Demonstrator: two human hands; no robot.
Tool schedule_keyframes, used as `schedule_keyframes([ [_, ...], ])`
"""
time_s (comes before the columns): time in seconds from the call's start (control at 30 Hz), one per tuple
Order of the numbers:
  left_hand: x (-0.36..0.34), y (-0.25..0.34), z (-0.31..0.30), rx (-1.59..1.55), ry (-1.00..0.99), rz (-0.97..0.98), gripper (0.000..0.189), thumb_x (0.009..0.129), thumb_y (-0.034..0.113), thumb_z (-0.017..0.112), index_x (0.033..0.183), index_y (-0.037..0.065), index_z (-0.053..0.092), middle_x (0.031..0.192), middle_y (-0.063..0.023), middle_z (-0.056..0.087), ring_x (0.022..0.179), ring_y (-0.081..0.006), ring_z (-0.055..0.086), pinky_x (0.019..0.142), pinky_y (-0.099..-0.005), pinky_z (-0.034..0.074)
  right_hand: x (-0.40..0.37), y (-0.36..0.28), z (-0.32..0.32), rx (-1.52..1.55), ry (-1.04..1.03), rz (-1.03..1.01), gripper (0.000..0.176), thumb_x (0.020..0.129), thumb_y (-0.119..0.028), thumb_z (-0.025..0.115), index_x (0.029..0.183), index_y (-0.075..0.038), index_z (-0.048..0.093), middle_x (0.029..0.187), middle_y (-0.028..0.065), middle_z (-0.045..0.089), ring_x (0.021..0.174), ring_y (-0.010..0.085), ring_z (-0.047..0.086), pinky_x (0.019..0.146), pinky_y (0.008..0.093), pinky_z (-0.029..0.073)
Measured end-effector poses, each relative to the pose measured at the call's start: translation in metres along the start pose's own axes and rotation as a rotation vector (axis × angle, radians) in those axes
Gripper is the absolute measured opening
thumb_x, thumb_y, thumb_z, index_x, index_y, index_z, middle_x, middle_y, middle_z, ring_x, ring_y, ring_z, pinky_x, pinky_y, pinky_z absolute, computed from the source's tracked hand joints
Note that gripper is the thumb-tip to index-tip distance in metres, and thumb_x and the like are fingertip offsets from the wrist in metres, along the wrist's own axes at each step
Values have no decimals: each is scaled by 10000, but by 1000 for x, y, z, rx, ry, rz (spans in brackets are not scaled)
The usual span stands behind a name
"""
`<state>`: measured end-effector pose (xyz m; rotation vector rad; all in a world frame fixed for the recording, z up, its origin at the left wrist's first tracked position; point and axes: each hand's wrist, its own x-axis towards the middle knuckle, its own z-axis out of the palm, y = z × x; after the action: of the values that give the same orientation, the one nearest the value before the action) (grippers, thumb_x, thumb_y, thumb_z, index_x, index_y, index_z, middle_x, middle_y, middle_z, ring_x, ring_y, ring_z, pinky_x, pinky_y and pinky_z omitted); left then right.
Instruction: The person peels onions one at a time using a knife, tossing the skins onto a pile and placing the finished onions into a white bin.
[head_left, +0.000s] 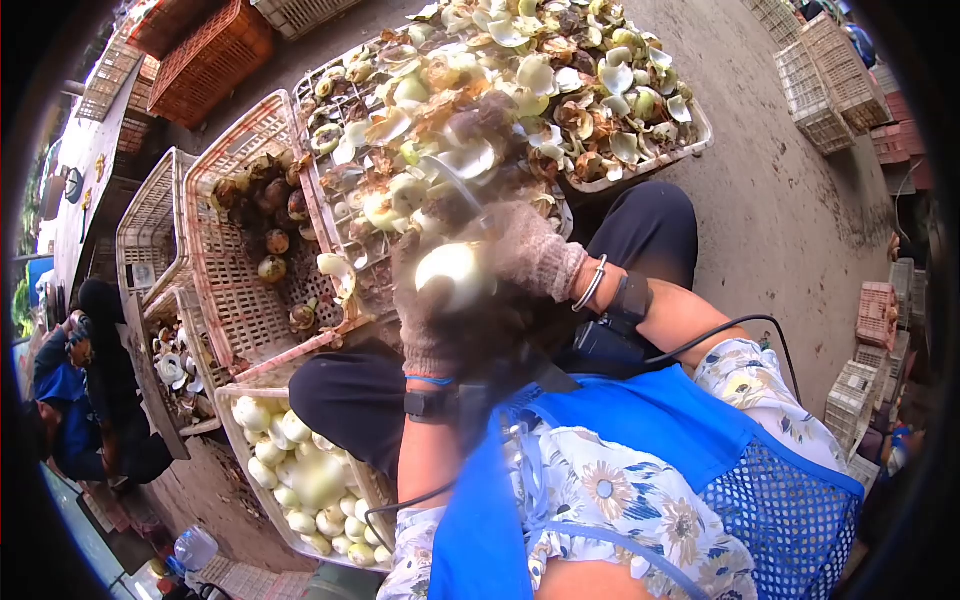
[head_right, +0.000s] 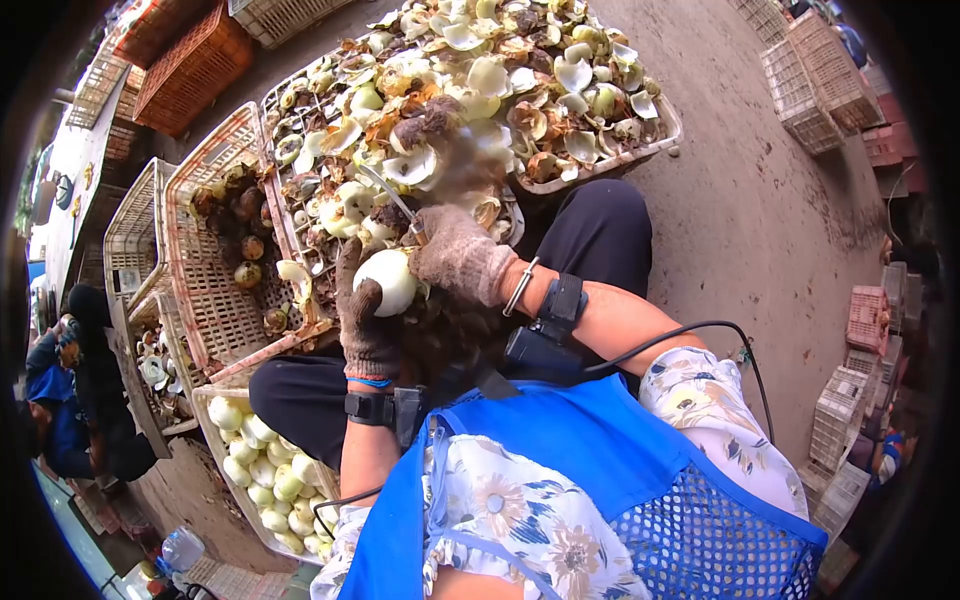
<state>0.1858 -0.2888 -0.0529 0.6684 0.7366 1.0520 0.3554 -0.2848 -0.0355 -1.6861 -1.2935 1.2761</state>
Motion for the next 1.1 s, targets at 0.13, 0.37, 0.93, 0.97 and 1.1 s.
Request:
schedule_keyframes([
  [0.13, 7, -3, 1, 553, 137, 113, 649, 755, 174, 718, 1326, 19, 451, 1123, -106, 574, 927, -200, 593, 797, -323, 523, -7, 5, 13, -278, 275, -495, 234, 752, -120, 612, 971, -37, 604, 812, 173, 618, 803, 368, 611, 687, 448, 479],
  [0.37, -2, 24, 15, 628, -37, 170, 653, 689, 207, 732, 1259, 5, 488, 1097, -100, 597, 927, -203, 609, 810, -334, 520, -4, -42, -24, -715, -42, -732, 227, 765, -121, 601, 983, -60, 624, 834, 159, 628, 789, 339, 631, 695, 427, 511],
  [0.93, -28, 94, -18, -1031, -154, 212, 741, 740, 462, 732, 1296, 58, 456, 1224, -196, 536, 1116, -406, 532, 781, -491, 542, -23, -82, 14, 209, -149, -220, 322, 856, -154, 645, 1127, 18, 611, 848, 24, 644, 737, 83, 583, 652, 241, 482],
  [0.97, -33, 100, -21, -1060, -173, 233, 748, 739, 458, 735, 1297, 48, 451, 1231, -217, 534, 1123, -423, 537, 806, -529, 550, -25, -76, 21, 195, -166, -312, 312, 869, -143, 611, 1123, 38, 607, 877, 41, 661, 734, 83, 593, 653, 242, 482],
  [1.1, -79, 124, -82, -1034, -234, 374, 841, 739, 475, 748, 1352, 41, 371, 1361, -193, 418, 1218, -389, 459, 958, -544, 462, -25, -62, 29, 179, -190, -140, 340, 900, -162, 591, 1181, 29, 574, 874, 32, 650, 650, 68, 550, 600, 206, 451],
])
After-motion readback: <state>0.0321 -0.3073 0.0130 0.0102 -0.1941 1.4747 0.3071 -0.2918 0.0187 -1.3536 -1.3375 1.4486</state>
